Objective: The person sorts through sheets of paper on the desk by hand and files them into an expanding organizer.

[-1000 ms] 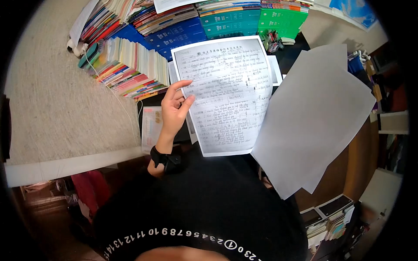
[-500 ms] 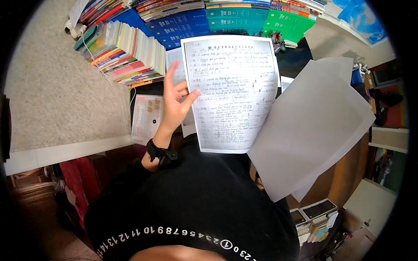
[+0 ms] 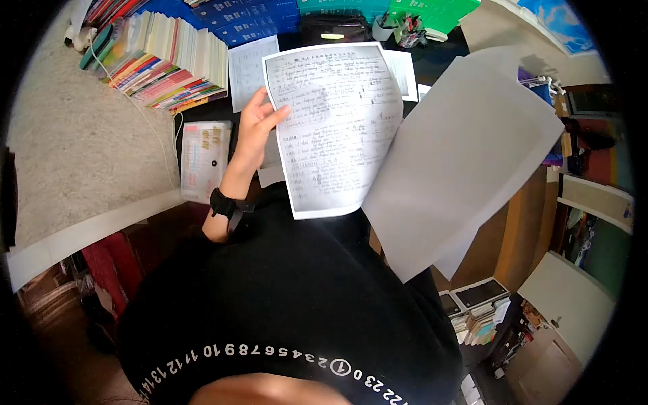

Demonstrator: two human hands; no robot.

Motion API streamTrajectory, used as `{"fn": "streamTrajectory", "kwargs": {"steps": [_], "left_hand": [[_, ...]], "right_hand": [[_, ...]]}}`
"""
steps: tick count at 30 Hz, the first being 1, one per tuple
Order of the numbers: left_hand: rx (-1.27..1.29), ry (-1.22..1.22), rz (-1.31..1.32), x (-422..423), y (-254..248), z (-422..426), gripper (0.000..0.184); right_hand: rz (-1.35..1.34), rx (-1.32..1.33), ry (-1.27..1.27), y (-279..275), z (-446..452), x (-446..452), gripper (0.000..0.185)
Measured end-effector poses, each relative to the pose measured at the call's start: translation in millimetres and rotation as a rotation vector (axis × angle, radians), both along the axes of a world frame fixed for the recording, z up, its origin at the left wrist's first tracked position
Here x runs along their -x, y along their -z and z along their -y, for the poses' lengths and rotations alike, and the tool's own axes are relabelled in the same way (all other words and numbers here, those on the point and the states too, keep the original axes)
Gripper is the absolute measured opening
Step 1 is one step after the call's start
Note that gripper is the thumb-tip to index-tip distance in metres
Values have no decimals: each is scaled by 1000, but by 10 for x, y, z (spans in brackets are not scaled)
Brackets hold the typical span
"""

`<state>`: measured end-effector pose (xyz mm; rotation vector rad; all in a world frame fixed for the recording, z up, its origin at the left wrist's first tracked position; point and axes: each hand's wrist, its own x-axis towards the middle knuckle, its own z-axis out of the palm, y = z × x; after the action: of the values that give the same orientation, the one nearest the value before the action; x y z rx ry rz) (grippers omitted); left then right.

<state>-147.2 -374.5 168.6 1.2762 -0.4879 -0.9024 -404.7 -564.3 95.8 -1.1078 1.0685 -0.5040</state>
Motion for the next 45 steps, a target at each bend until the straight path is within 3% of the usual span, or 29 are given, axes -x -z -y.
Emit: {"fn": "streamTrajectory", "kwargs": {"steps": [14,17,18,19,20,21,22,23,24,28,30,33,36,37,41,43,45], "left_hand": [[-71,-166,63,-105,196,-1,45],[-119,-236,160,-238,399,-102,48],[-137,-293,215,-313,579,-153,51],[-210,-352,336,-384,727,-232,52],[-282,-367,479,-416,773,-296,53],[-405,-319,725,-508,996,-435,51],[-421,-357,661,-421,900,-452,48],[-574,-294,881,-282,804,-447,45],[-468,-280,1042,-372,1042,-560,44],[-700,-178,1059,-41,759,-404,40],[-621,-122,1028,23,820,-317,40],[-670,2,1096,163,762,-49,38],[-334,23,667,295,976,210,37],[-355,92,539,402,855,342,38],[-213,286,50,776,649,751,40],[-153,262,-95,978,645,940,37],[-117,230,-171,1112,724,1080,31]], "right_hand": [[-14,-114,32,428,51,36,34],[-30,-123,199,799,60,13,34],[75,-59,303,1157,52,87,32],[-237,40,311,1790,179,241,32],[-787,314,283,2040,170,275,33],[-1014,400,78,1897,157,335,35],[-1004,473,111,2159,135,458,38],[-1022,362,73,2142,230,584,39],[-1094,341,97,2270,233,566,40],[-1080,322,109,2307,354,502,34],[-1079,308,83,2297,414,511,32],[-1013,251,82,2432,473,542,37],[-961,457,237,2116,373,495,52],[-940,561,305,2053,333,490,58],[-88,100,31,1615,168,562,69],[277,-208,-104,1213,15,603,70],[424,-350,-161,1148,-127,717,68]]}}
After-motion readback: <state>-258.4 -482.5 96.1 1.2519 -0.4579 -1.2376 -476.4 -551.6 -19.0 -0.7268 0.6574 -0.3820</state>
